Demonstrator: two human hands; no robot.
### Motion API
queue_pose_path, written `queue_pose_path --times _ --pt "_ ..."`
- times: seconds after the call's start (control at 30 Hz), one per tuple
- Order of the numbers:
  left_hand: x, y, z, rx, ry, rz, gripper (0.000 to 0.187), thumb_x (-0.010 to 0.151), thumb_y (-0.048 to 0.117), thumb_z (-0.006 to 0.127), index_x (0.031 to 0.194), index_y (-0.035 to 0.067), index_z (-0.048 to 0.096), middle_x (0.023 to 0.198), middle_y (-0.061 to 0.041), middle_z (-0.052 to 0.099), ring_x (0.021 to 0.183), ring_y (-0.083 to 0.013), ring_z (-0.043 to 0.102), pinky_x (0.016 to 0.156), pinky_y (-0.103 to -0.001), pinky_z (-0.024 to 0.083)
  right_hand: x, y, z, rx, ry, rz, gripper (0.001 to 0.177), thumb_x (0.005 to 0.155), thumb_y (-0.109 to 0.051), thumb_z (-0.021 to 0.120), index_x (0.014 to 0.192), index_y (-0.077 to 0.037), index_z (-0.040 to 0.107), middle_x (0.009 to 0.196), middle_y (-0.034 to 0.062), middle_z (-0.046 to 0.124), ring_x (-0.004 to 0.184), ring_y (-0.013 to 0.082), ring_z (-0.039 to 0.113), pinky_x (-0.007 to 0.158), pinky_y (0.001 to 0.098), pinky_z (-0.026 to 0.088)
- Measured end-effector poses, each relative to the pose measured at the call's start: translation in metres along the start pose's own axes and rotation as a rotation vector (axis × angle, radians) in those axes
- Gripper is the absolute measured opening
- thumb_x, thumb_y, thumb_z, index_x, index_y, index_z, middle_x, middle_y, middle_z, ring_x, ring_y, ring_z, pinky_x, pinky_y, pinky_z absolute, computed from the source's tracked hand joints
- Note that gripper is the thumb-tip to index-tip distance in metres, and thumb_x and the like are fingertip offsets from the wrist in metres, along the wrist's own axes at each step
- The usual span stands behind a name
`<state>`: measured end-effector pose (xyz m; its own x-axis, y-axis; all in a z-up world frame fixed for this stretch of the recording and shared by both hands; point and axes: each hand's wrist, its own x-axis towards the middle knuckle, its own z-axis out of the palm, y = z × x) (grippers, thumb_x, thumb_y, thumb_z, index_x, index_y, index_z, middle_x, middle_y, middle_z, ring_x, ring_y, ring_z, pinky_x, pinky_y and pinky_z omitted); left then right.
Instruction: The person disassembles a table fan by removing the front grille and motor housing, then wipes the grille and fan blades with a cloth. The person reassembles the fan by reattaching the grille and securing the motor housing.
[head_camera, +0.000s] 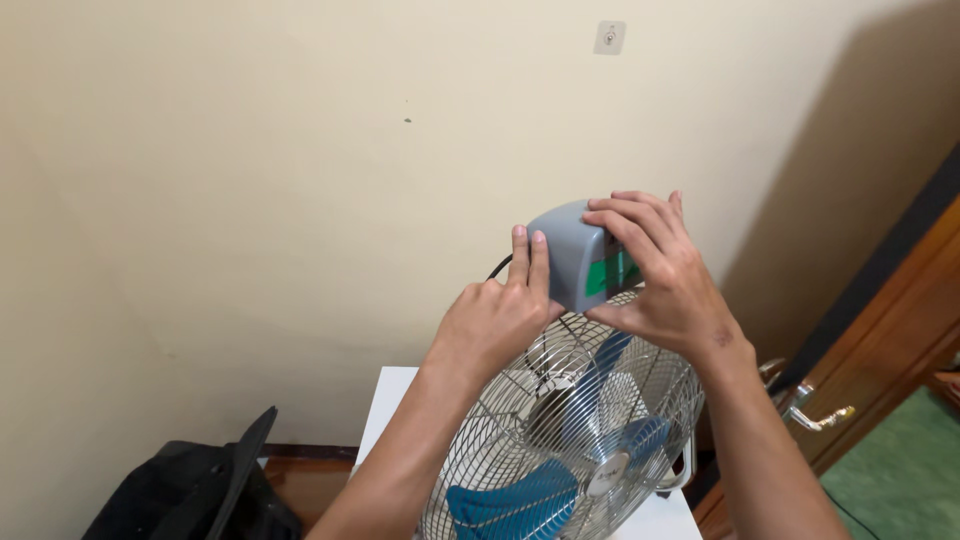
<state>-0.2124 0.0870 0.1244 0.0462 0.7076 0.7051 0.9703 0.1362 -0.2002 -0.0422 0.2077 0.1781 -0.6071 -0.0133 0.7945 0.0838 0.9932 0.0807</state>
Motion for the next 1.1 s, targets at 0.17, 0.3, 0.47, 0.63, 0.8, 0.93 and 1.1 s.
queue_pose_path --times 0.17,0.3,0.47,0.63,0.8,0.93,1.1 --pt "0.002 0.003 -0.008 -0.025 0.007 0.000 0.081 0.092 0.043 0.069 0.138 -0.018 0.045 0.133 -0.046 0.051 0.064 -0.0358 0.075 0.052 -0.043 0.061 -0.003 -0.005 0.002 -0.015 0.005 0.027 0.099 0.046 -0.023 0.097 0.136 -0.014 0.056 0.143 0.0045 0.056 0.139 0.0331 0.048 0.120 0.0680 0.025" --pt "0.000 0.009 -0.024 -0.067 -0.053 -0.077 0.091 0.084 0.042 0.077 0.145 -0.014 0.038 0.142 -0.038 0.048 0.084 -0.0373 0.074 0.064 -0.044 0.062 -0.011 0.014 0.002 0.104 0.072 0.183 0.127 0.039 -0.036 0.098 0.146 -0.009 0.035 0.150 0.0222 0.035 0.142 0.0465 0.031 0.109 0.0647 0.026" --pt "0.011 0.026 -0.033 0.020 0.239 -0.012 0.109 0.059 0.047 0.086 0.144 -0.003 0.040 0.145 -0.026 0.050 0.116 -0.0412 0.062 0.082 -0.046 0.062 -0.027 0.064 -0.005 0.483 -0.047 0.405 0.132 0.049 -0.038 0.096 0.158 -0.013 0.027 0.157 0.0190 0.042 0.138 0.0385 0.049 0.106 0.0523 0.042" --pt "0.022 0.032 -0.027 0.050 0.245 0.047 0.106 0.070 0.048 0.083 0.147 -0.009 0.037 0.145 -0.030 0.049 0.120 -0.0473 0.064 0.075 -0.042 0.063 -0.034 0.091 0.003 0.371 -0.107 0.233 0.121 0.058 -0.036 0.098 0.160 -0.017 0.035 0.138 0.0198 0.064 0.126 0.0358 0.066 0.106 0.0474 0.048" --pt "0.010 0.028 -0.013 0.234 0.067 -0.097 0.100 0.088 0.066 0.065 0.149 -0.007 0.035 0.143 -0.035 0.051 0.061 -0.0350 0.072 0.048 -0.042 0.060 -0.030 0.103 0.000 0.273 -0.132 0.085 0.111 0.067 -0.036 0.091 0.158 -0.015 0.030 0.134 0.0216 0.065 0.108 0.0348 0.071 0.094 0.0439 0.058" --pt "0.007 0.027 -0.001 0.462 0.126 -0.063 0.104 0.088 0.075 0.054 0.147 -0.009 0.038 0.130 -0.034 0.062 0.049 -0.0286 0.068 0.040 -0.040 0.057 -0.032 0.104 0.003 0.108 -0.018 -0.179 0.098 0.079 -0.032 0.086 0.155 -0.002 0.031 0.135 0.0288 0.061 0.112 0.0432 0.067 0.091 0.0454 0.058" --pt "0.006 0.023 0.008 0.584 0.163 -0.063 0.108 0.086 0.079 0.051 0.145 -0.010 0.040 0.117 -0.031 0.070 0.048 -0.0255 0.066 0.037 -0.039 0.056 -0.033 0.108 0.010 0.031 0.011 -0.247 0.100 0.080 -0.032 0.084 0.152 0.008 0.028 0.133 0.0312 0.059 0.108 0.0455 0.067 0.088 0.0466 0.058"
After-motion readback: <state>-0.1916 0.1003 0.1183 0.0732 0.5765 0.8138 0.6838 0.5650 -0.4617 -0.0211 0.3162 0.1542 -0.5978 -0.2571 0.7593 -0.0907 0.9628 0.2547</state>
